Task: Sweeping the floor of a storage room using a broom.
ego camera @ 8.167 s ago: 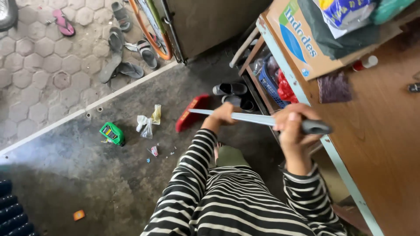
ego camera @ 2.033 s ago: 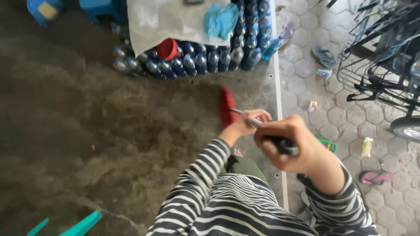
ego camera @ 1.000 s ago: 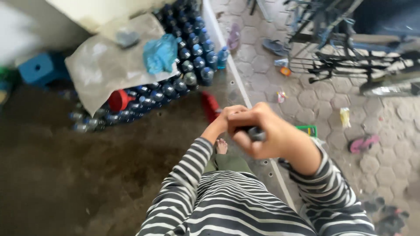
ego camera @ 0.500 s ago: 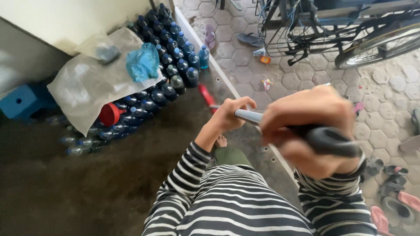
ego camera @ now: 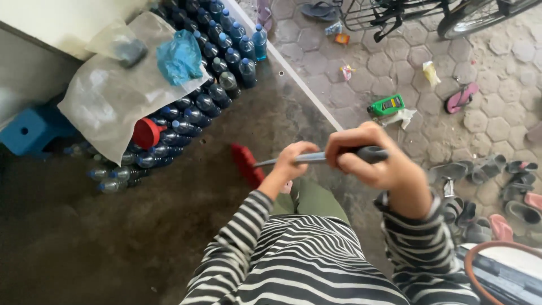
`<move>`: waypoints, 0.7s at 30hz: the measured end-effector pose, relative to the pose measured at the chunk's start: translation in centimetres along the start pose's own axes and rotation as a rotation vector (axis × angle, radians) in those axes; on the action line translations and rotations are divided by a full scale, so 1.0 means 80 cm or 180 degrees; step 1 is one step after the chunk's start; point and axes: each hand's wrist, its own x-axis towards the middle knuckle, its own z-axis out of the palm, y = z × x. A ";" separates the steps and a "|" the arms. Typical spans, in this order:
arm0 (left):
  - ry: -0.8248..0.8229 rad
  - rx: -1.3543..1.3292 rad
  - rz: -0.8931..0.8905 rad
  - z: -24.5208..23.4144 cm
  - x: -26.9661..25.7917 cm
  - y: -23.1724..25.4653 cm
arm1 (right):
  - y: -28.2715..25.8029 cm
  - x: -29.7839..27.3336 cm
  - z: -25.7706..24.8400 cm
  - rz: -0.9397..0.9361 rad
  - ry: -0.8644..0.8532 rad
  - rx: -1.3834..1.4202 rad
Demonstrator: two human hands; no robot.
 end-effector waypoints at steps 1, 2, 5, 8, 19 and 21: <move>0.0097 -0.0165 0.0377 0.015 0.016 0.007 | -0.015 -0.004 -0.003 0.0144 0.0080 -0.0230; 0.0194 -0.0333 0.0753 0.031 0.031 0.014 | -0.029 -0.009 -0.006 0.0290 0.0159 -0.0460; -0.0226 -0.1035 0.0320 0.033 0.065 0.040 | -0.034 0.006 0.021 0.0064 0.0059 -0.0807; -0.0290 -0.2115 0.0126 0.017 0.054 0.067 | -0.008 0.015 0.074 -0.0514 0.0075 -0.1260; 0.0525 -0.0563 0.1124 -0.002 0.057 0.142 | -0.123 -0.041 -0.014 -0.0541 0.1216 -0.0827; 0.0566 -0.0541 0.0943 -0.009 0.035 0.137 | -0.100 -0.055 -0.027 -0.0543 0.1461 -0.0130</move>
